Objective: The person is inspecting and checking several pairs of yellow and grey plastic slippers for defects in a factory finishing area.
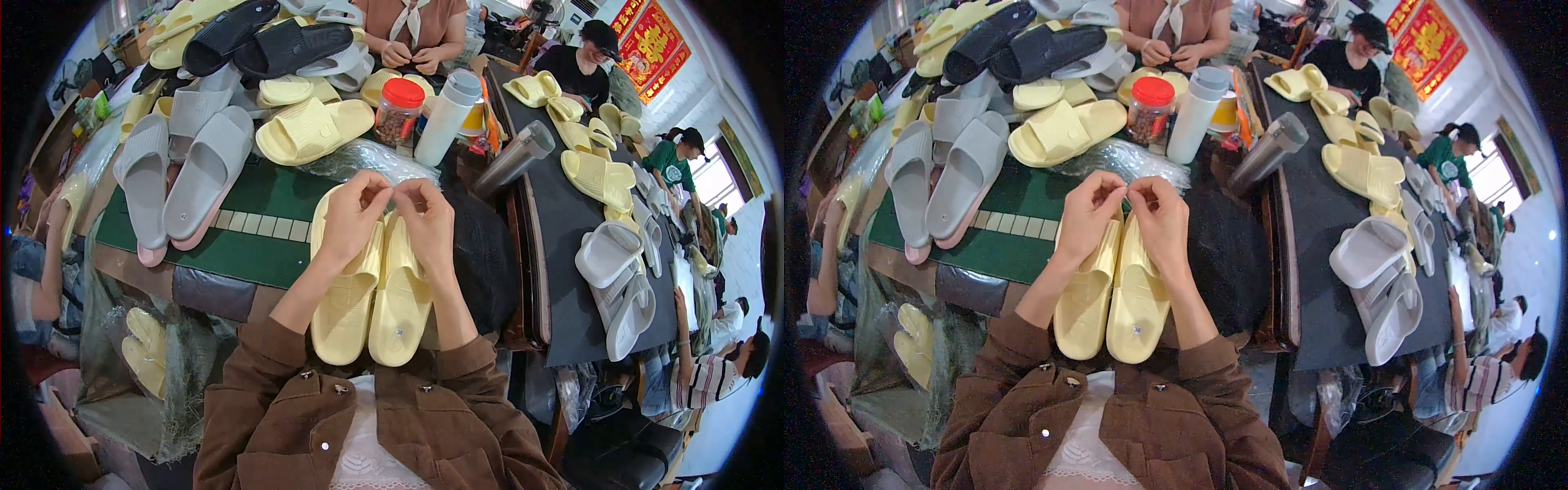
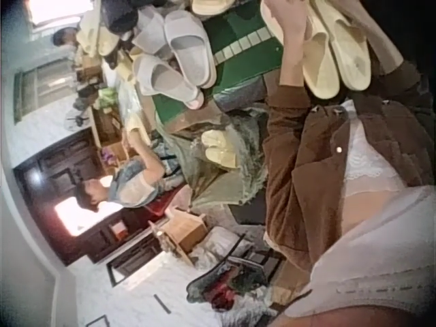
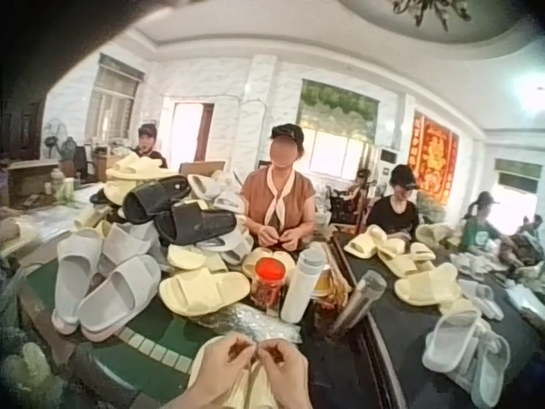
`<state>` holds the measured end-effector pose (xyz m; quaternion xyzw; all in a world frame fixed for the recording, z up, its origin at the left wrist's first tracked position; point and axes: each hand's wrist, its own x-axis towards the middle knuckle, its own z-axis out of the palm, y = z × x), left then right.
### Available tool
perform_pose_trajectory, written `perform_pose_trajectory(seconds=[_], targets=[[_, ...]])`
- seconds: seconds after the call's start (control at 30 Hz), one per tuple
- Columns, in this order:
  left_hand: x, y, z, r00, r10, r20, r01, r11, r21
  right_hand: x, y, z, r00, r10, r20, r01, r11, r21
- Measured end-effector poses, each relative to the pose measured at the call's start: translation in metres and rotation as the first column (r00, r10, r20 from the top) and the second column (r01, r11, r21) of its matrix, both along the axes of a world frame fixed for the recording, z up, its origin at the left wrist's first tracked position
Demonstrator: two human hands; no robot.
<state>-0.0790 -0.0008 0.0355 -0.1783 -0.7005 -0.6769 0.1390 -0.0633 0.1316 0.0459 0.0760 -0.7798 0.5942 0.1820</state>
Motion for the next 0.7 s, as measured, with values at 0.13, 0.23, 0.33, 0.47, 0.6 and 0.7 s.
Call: perform_pose_trajectory(seconds=[0.13,0.23,0.33,0.47,0.6,0.7], targets=[[0.002,0.002,0.001,1.0,0.011,0.0,-0.011,0.999,0.03,0.001,-0.001,0.003,1.0,-0.009,-0.006,0.009,1.0,0.022],[0.004,0.002,0.005,0.999,0.032,0.015,-0.032,0.998,0.06,0.001,0.0,0.001,1.0,-0.024,0.009,0.023,0.999,0.038],[0.002,0.001,0.002,0.999,0.038,0.007,-0.038,0.999,0.038,0.003,0.0,0.004,1.0,-0.021,0.018,0.02,0.998,0.058],[-0.003,0.002,-0.004,1.0,0.008,-0.015,-0.008,1.0,-0.002,0.001,-0.001,0.001,1.0,0.006,-0.023,-0.007,0.999,-0.038],[0.0,0.001,-0.002,1.0,-0.006,0.022,0.005,0.999,0.052,0.001,0.0,0.001,1.0,-0.001,-0.003,0.001,1.0,-0.004],[0.002,0.0,0.003,0.998,0.053,0.013,-0.054,0.996,0.068,0.0,0.0,-0.001,1.0,0.001,0.015,-0.001,1.0,0.018]])
